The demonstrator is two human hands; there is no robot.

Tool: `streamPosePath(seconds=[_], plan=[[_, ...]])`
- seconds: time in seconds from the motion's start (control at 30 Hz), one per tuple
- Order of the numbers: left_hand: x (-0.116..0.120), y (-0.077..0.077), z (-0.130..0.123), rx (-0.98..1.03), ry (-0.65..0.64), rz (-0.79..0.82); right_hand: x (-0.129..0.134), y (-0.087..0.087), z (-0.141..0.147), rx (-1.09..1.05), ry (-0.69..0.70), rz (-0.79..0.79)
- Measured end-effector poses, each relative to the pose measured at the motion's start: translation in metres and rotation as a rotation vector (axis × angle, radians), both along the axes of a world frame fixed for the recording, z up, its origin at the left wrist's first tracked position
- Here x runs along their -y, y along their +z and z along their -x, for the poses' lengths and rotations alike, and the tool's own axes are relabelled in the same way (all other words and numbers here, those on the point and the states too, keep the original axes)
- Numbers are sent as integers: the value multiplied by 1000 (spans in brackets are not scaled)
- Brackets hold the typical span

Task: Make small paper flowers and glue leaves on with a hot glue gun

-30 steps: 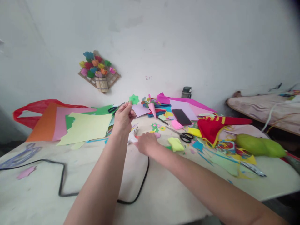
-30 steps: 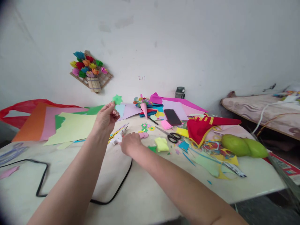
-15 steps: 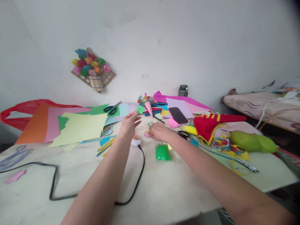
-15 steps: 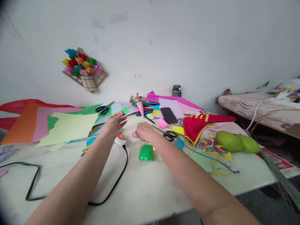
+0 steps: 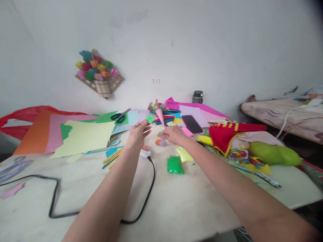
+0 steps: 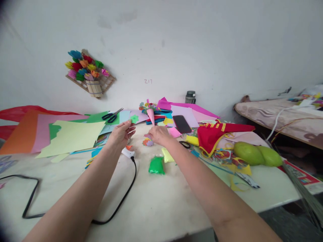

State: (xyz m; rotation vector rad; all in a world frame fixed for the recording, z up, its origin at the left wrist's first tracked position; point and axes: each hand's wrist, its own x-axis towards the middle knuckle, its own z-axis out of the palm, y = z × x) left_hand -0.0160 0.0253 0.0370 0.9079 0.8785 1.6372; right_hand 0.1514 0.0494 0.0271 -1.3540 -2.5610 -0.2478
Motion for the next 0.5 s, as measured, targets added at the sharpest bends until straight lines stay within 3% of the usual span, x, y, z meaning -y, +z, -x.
streamPosePath(seconds=[0.13, 0.23, 0.33, 0.5], plan=[[0, -2, -1, -4, -8, 12, -6, -7, -1, -74, 98, 167], [-1, -3, 0, -10, -18, 11, -17, -3, -11, -274, 71, 214], [-2, -4, 0, -11, -22, 29, -28, 4, -24, -394, -51, 141], [-2, -5, -3, -21, -32, 53, -34, 5, -36, -346, -278, 85]])
